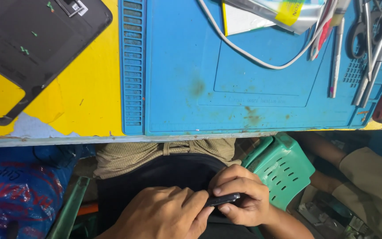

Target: The person assembles a mobile phone by fitting a component into the device frame and then using a screwdriver to secure it with several screws.

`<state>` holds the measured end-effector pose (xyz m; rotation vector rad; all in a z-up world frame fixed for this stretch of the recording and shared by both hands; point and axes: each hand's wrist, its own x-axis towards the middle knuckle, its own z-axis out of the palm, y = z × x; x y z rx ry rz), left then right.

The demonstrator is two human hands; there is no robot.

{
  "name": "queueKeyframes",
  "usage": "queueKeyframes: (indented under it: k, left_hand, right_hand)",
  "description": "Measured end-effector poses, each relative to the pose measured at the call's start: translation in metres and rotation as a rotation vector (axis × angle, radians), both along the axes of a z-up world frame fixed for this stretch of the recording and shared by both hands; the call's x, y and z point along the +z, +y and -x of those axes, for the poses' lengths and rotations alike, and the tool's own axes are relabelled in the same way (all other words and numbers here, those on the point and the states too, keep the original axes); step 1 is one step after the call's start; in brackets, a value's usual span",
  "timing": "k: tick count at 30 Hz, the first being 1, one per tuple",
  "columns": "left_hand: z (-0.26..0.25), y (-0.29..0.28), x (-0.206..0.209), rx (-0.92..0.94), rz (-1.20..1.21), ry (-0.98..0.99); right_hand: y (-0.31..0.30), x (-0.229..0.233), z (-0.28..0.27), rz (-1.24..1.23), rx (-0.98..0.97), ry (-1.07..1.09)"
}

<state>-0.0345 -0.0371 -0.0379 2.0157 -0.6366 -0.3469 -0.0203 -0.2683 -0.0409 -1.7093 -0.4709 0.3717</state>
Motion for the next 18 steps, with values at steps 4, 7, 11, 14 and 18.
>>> queueKeyframes:
  k: [4, 7, 11, 14, 18]
  left_hand:
    - [0.006, -0.003, -0.007, 0.076, 0.011, -0.072]
    - [0.007, -0.003, -0.008, 0.101, 0.009, -0.098]
    - [0.007, 0.0, -0.008, 0.085, 0.038, -0.083]
    - [0.009, -0.001, -0.009, 0.087, 0.052, -0.084]
    - [0.008, 0.0, -0.009, 0.092, 0.062, -0.042]
  right_hand:
    - [0.006, -0.004, 0.0, -0.059, 0.017, 0.034]
    - [0.009, -0.007, 0.001, -0.148, 0.026, 0.085]
    - [0.013, -0.013, 0.005, -0.203, -0.008, 0.041]
    - [0.016, -0.017, 0.007, -0.241, -0.025, 0.018]
    - [0.02, -0.018, 0.009, -0.287, -0.063, 0.049]
